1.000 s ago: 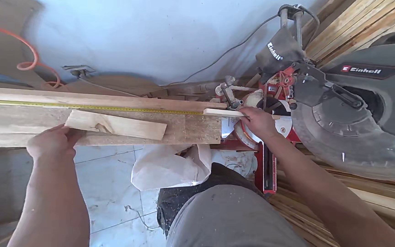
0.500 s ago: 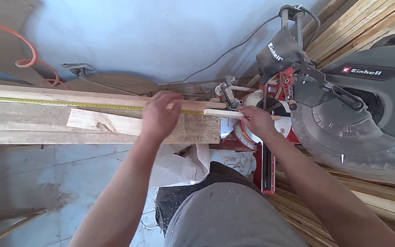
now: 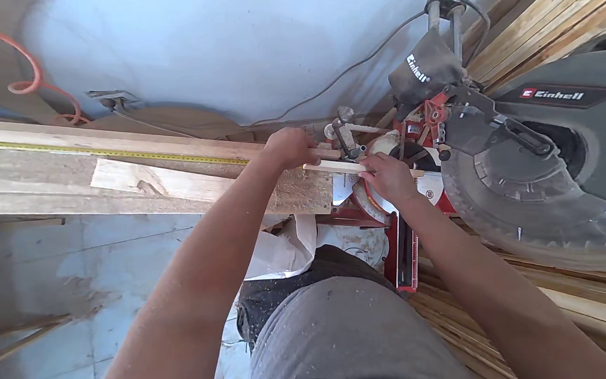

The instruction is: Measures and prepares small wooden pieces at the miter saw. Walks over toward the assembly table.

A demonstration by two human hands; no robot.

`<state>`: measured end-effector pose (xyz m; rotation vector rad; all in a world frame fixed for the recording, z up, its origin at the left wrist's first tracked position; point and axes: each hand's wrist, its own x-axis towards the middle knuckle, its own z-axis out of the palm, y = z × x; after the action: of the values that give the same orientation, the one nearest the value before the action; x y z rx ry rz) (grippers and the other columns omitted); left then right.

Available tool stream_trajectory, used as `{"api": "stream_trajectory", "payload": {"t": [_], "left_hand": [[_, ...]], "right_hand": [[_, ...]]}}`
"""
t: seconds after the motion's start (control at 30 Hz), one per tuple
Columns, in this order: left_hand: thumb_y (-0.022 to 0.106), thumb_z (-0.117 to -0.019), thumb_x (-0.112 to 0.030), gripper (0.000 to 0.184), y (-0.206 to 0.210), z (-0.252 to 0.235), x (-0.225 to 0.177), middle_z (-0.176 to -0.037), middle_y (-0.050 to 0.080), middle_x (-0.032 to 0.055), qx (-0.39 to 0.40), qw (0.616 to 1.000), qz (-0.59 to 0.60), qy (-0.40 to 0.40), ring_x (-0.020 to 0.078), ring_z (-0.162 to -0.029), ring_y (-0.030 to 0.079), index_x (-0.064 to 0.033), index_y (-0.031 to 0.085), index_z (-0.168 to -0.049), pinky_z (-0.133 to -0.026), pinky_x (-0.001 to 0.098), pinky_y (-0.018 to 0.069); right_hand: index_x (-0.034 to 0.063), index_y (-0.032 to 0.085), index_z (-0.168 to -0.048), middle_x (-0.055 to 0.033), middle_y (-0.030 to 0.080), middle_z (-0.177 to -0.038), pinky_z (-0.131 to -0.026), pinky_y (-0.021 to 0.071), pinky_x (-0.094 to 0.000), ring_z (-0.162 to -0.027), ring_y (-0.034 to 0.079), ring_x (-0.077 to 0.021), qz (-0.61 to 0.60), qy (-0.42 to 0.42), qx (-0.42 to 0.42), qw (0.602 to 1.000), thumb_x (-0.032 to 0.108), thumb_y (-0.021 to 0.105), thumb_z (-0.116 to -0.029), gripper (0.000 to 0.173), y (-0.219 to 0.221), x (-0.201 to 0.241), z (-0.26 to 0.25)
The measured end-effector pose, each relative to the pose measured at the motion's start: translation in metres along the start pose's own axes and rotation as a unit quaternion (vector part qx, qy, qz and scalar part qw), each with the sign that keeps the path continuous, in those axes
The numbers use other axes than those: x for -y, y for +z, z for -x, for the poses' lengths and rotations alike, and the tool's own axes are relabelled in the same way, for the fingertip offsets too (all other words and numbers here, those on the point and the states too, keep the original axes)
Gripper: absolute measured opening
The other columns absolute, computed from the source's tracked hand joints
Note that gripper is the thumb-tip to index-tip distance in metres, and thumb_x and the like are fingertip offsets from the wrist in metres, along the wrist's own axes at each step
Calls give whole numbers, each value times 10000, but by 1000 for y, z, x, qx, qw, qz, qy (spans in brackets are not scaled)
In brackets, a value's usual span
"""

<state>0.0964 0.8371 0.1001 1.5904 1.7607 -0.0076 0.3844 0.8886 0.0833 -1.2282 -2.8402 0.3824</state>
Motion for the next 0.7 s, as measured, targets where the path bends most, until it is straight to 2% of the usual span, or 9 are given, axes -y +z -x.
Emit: {"api": "stream_trajectory", "payload": {"t": [0.17, 0.23, 0.33, 0.7], "left_hand": [[716, -909, -567, 439, 1, 1, -1, -1152, 739, 83, -6, 1000, -8, -1, 324, -1137, 675, -272, 752, -1233, -958, 649, 516], [715, -909, -575, 468, 0, 2, -3, -1155, 733, 112, -4, 1000, -6, -5, 351, -1140, 669, -241, 753, -1234, -957, 668, 510], [712, -909, -578, 445, -1, 2, -3, -1113, 739, 118, 1, 1000, -10, -5, 354, -1108, 677, -224, 768, -1173, -935, 669, 515], [720, -917, -549, 400, 2, -1, 0, -1102, 744, 90, -7, 1000, -15, 10, 323, -1095, 686, -241, 764, -1168, -943, 633, 526]], "right_hand": [[141, 743, -1134, -103, 723, -1077, -788, 599, -512, -950, 721, -291, 2, -8, 17, 1000, 201, 729, -941, 202, -2, 0, -1], [131, 746, -1139, -110, 726, -1096, -802, 596, -539, -962, 722, -303, -9, -5, 25, 1000, 195, 730, -943, 207, -5, -1, -2], [143, 746, -1137, -98, 727, -1102, -806, 594, -540, -970, 721, -301, -2, 5, 29, 1000, 206, 730, -943, 205, -4, 1, -2], [129, 746, -1120, -89, 731, -1088, -801, 597, -523, -959, 724, -283, 11, 10, 18, 1000, 204, 735, -937, 198, -2, 2, -1]]}}
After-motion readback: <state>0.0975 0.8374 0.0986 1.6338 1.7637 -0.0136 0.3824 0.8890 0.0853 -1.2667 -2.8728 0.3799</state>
